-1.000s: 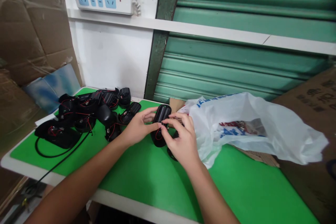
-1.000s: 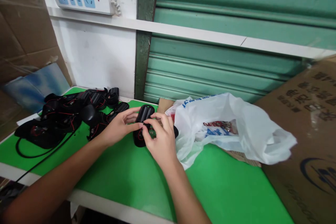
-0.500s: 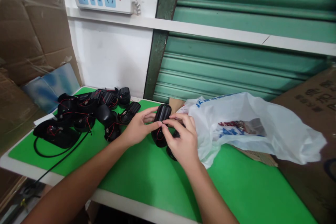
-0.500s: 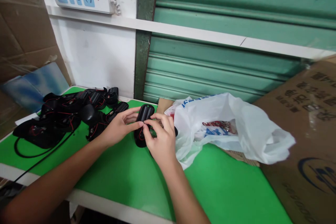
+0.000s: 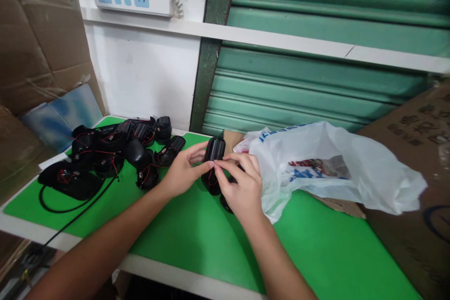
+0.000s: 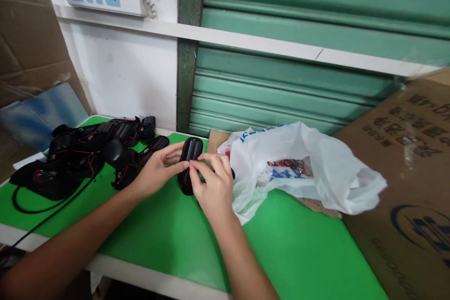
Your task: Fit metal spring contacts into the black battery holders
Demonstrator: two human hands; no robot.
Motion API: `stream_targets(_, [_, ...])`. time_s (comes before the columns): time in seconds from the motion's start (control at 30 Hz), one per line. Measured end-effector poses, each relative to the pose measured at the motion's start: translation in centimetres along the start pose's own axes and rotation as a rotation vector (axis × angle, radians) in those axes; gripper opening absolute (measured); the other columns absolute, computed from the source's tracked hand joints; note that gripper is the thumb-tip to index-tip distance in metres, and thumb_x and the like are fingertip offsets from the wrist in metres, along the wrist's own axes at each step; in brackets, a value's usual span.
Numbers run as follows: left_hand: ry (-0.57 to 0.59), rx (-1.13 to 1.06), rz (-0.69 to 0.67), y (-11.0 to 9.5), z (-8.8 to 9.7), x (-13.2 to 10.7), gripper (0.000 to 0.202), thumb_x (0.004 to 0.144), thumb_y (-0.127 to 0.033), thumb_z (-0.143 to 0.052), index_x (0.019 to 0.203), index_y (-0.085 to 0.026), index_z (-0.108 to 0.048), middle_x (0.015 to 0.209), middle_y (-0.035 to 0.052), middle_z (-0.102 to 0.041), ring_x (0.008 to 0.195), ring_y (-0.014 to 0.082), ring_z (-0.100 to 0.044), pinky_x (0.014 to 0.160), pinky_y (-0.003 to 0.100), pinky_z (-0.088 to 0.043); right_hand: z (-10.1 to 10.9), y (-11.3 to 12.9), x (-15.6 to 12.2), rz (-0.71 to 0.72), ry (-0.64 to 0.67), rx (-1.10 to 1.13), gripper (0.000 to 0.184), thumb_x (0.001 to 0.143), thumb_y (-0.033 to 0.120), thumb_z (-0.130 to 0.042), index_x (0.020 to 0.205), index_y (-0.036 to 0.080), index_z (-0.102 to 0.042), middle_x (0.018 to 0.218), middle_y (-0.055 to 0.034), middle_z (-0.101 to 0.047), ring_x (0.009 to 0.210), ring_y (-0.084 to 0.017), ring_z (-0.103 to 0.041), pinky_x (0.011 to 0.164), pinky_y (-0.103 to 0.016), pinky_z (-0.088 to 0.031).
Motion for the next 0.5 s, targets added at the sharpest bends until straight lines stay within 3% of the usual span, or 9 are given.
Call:
stream_targets(0.3, [0.019,0.034,-0.075,-0.68,-0.51,-0.08,0.064,0.083,-0.041,-0.082,0.138,-0.017,-0.063,0.128,0.0147,-0.075,0.118,0.028,-0.071,0.111,0.045,-0.051,-0.22,0.14,-0.11,0.033,0.021,-0.009,0.019,0.092,0.015,-0.068,0.093,0.03,-0.08,0.09,-0.0053,-0.073,0.09,-0.025,-0.06,0.083,-0.047,-0.055])
stream_targets(0.5, [-0.059,0.01,-0.006,0.16,-0.2,0.08,0.074,0.078,-0.04,-0.084,0.142,-0.013,-0.058,0.127,0.0159,-0.075,0.117,0.0287,-0.071,0.11,0.045,-0.052,0.02,0.11,0.03,0.007,-0.029,-0.045,0.015,0.092,0.016,-0.069,0.093,0.027,-0.079,0.094,-0.0067,-0.071,0.09,-0.024,-0.061,0.082,-0.044,-0.056])
Point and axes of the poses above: each hand's wrist, its own x-axis towards the middle knuckle, its own z-axis out of the back of the hand, y = z × x, the point moved 7 cm from there along x, towards the middle knuckle
